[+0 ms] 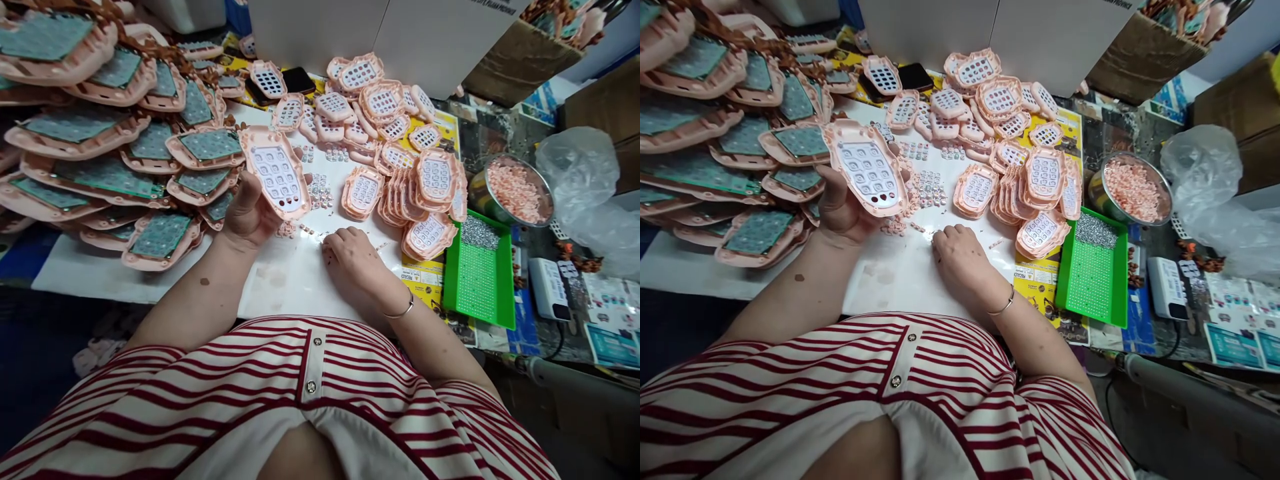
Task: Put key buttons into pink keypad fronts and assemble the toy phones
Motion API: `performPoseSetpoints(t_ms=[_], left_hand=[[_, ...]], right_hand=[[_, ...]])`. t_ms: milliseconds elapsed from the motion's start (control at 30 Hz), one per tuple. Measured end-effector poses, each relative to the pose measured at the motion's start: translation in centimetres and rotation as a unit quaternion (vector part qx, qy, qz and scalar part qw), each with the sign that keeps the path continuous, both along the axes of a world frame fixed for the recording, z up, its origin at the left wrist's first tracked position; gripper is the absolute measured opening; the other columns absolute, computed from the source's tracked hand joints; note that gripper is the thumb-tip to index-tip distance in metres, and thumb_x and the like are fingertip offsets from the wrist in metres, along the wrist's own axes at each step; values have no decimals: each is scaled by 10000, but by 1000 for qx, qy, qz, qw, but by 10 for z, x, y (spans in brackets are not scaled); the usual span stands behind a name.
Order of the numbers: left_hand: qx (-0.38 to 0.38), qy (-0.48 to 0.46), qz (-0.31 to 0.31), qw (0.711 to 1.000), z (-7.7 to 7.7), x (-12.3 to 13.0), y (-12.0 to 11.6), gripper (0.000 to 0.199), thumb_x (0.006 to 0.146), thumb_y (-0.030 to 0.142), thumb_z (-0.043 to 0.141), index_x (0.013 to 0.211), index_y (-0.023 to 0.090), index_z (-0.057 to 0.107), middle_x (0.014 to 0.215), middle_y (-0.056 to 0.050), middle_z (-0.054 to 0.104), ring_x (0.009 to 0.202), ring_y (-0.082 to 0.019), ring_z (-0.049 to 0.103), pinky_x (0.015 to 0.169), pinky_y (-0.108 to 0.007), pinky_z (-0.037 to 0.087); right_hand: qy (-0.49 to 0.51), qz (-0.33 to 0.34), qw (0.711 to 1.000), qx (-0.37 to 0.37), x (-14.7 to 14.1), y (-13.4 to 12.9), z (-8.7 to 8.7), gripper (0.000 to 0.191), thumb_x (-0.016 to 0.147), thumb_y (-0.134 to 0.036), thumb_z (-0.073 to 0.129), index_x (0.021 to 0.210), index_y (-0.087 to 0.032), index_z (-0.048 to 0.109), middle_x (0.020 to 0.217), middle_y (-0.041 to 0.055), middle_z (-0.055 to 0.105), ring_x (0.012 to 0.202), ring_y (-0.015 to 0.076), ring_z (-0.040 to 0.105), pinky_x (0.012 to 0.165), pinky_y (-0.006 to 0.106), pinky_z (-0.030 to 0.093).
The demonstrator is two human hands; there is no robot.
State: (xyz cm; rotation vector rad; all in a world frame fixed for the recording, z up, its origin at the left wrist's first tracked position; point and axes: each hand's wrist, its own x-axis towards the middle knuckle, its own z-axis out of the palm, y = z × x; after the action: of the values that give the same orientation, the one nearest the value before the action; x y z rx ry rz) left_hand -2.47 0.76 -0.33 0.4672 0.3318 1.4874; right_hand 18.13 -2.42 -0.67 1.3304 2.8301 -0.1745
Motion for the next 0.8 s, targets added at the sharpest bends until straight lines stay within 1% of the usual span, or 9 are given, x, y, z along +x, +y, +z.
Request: performPoseSetpoints(t_ms=[67, 133, 233, 300, 433, 500, 600, 700, 800], left_hand=[[-4, 8, -5, 1000, -2, 1, 0, 633, 975, 441, 520, 1556, 332, 293, 1389, -17, 623, 1413, -312, 437, 1142, -469, 395], [-15, 21, -6, 1000, -4, 3, -1, 705, 922, 456, 611, 1550, 322, 319, 1413, -37, 603, 1410, -339, 438, 1127, -469, 415], [-33, 43, -12, 998, -8, 9, -1, 730, 875, 485, 664, 1524, 310, 381, 1417, -62, 596, 1401, -340, 455, 1090, -445, 455], [-39, 64, -25, 997, -9, 13, -2, 735, 836, 521, 693, 1486, 290, 441, 1404, -83, 603, 1388, -343, 471, 1056, -431, 482], [-11, 120, -50, 991, -6, 19, -4, 969, 545, 649, 857, 1383, 272, 549, 1425, -125, 582, 1358, -389, 489, 1047, -445, 485], [-1, 123, -64, 990, -4, 19, -5, 1041, 465, 656, 886, 1371, 266, 555, 1440, -138, 565, 1362, -389, 482, 1067, -459, 468], [-3, 93, -86, 992, -3, 19, -5, 1007, 504, 598, 904, 1384, 264, 545, 1408, -107, 596, 1403, -377, 434, 1103, -473, 435], [10, 70, -97, 993, -4, 19, -5, 935, 553, 605, 882, 1369, 277, 566, 1356, -62, 640, 1426, -389, 394, 1131, -488, 404], [31, 73, -110, 991, -6, 19, -4, 921, 564, 658, 848, 1345, 247, 588, 1356, -89, 637, 1403, -388, 427, 1125, -498, 416]], right_hand=[[53, -9, 998, -21, 4, 3, 2, 183, 899, -130, 540, 972, -151, 706, 878, 93, 679, 813, 217, 544, 772, 345, 409], [144, -37, 989, -18, 7, 5, 7, 181, 905, -144, 553, 924, -178, 730, 850, 76, 678, 812, 204, 574, 768, 338, 439], [307, -84, 947, 35, 5, 7, 21, 186, 950, -248, 561, 939, -224, 746, 883, 60, 693, 845, 191, 627, 772, 344, 491], [361, -63, 928, 59, -3, 6, 29, 188, 966, -288, 558, 989, -238, 738, 920, 53, 712, 873, 183, 650, 788, 346, 515], [352, 20, 929, 115, -23, 3, 30, 208, 989, -234, 512, 992, -210, 719, 957, 65, 729, 898, 167, 658, 789, 321, 522], [331, 41, 932, 139, -29, 3, 26, 236, 1001, -209, 475, 1004, -189, 710, 975, 80, 725, 914, 166, 653, 792, 316, 516], [295, 60, 945, 131, -29, 3, 27, 246, 1013, -240, 459, 1070, -172, 688, 1000, 92, 720, 947, 177, 638, 838, 336, 508], [245, 80, 959, 120, -25, 0, 33, 289, 999, -363, 505, 1149, -173, 663, 1077, 103, 711, 997, 210, 610, 901, 383, 490], [203, 91, 964, 144, -22, -5, 31, 338, 997, -384, 499, 1214, -165, 637, 1151, 114, 692, 1040, 228, 586, 918, 394, 476]])
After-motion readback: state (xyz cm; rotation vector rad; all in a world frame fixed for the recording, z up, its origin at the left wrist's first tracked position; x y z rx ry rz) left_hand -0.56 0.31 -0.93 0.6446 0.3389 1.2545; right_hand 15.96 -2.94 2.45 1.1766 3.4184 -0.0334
